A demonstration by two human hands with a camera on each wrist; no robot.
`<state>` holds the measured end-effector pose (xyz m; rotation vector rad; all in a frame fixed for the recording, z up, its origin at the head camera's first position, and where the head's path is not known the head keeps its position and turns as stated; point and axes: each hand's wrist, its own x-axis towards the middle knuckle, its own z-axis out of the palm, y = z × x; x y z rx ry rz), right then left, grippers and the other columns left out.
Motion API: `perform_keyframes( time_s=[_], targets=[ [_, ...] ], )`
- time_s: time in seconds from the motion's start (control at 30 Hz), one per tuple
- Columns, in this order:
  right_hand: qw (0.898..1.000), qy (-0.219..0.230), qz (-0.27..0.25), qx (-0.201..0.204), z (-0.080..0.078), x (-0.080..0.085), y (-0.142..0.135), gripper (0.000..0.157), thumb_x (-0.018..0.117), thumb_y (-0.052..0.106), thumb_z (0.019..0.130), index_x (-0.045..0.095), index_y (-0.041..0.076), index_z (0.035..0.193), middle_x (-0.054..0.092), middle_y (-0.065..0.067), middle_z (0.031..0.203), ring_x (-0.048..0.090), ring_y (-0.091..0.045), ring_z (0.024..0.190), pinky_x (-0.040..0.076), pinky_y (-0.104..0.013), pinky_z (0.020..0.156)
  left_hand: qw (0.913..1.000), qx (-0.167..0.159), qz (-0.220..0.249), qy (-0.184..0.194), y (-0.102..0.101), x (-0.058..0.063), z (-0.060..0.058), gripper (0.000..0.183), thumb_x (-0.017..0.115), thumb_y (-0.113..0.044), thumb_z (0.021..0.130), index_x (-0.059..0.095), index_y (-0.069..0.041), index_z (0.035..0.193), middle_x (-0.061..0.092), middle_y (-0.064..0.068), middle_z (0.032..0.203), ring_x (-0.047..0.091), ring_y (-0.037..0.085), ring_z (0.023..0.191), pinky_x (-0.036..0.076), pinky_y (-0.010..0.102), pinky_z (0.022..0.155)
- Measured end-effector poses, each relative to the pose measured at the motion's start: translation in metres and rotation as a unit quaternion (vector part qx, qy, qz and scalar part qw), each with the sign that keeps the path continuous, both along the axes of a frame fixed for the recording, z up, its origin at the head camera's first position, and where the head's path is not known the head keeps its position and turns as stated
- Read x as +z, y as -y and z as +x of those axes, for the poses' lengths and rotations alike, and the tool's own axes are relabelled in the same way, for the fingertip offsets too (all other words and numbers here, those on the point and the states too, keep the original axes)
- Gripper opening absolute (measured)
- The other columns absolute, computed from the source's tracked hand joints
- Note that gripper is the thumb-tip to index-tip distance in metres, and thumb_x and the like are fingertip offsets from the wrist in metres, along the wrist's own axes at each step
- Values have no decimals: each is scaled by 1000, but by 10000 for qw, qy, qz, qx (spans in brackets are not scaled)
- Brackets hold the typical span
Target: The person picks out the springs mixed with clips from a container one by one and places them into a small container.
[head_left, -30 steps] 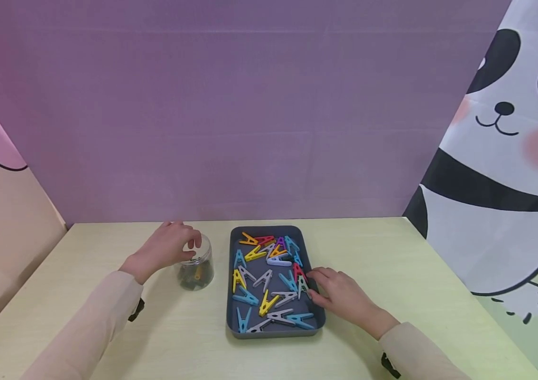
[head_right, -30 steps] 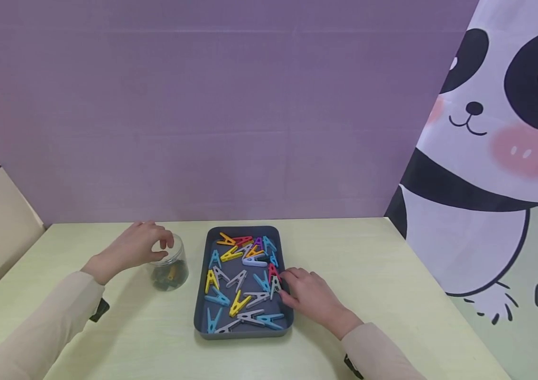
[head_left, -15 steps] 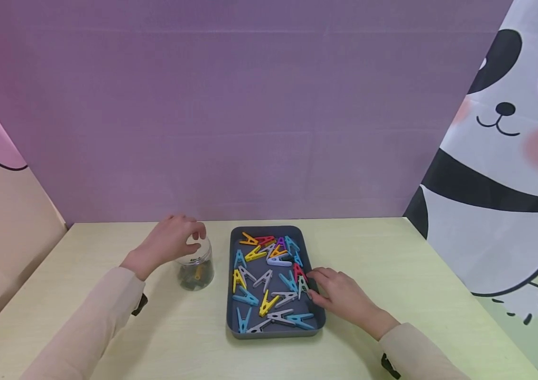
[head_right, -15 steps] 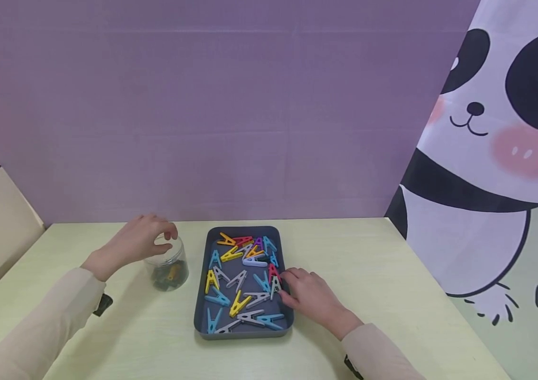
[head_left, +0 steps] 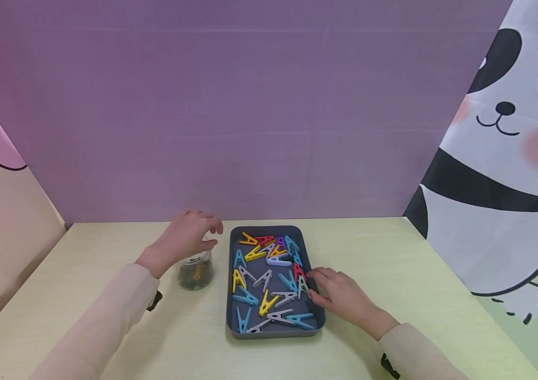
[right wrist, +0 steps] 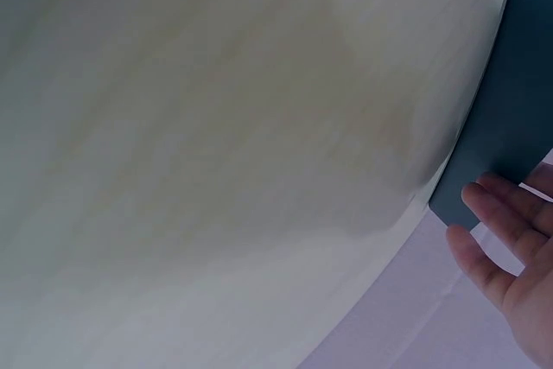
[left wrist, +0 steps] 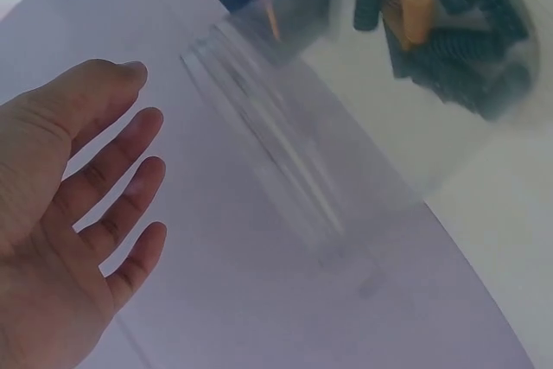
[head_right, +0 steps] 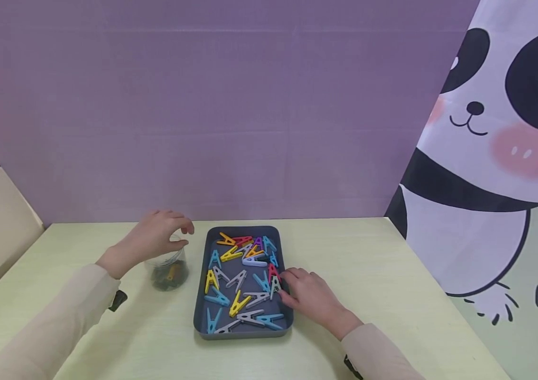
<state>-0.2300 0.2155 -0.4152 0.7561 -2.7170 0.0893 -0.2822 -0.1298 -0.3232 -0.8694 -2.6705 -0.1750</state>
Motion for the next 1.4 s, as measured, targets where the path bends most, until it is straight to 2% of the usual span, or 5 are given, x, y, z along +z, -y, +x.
perform_keyframes(
  time_s=[0.43,0.63,0.77,1.03,1.4],
  targets=[
    [9999,79,3,-80,0,0,1,39,61,36,84,61,7,111,62,-7,111,60,-21,101,50,-38,83,9991,40,-172,376,-38,-12,0,26,72,-30,77,67,-23,102,66,-7,100,53,16,96,39,39,94],
    [10000,27,17,-51,0,0,0,39,61,35,83,61,7,110,63,-7,110,60,-21,100,51,-38,82,9990,-158,-291,294,-51,-19,-1,25,72,-29,77,67,-23,101,66,-8,98,54,15,93,40,37,89],
    [10000,23,14,-47,0,0,0,39,61,35,83,61,7,110,63,-7,110,60,-21,99,51,-37,82,9988,-260,-297,296,-60,-24,-4,25,71,-28,78,67,-23,102,66,-8,98,52,14,90,39,35,85],
    [10000,-21,25,-6,-1,-1,0,38,61,35,84,61,7,110,63,-7,109,60,-20,99,51,-36,81,9982,-315,-311,407,-76,-32,-12,24,70,-29,79,66,-25,102,65,-7,102,51,15,91,40,37,88],
    [10000,8,-5,-8,-1,-1,0,38,61,35,84,61,7,110,63,-7,109,61,-20,98,51,-37,81,9978,-233,-455,413,-98,-31,-19,28,69,-33,79,64,-23,105,63,-7,94,49,16,90,39,35,86]
  ],
)
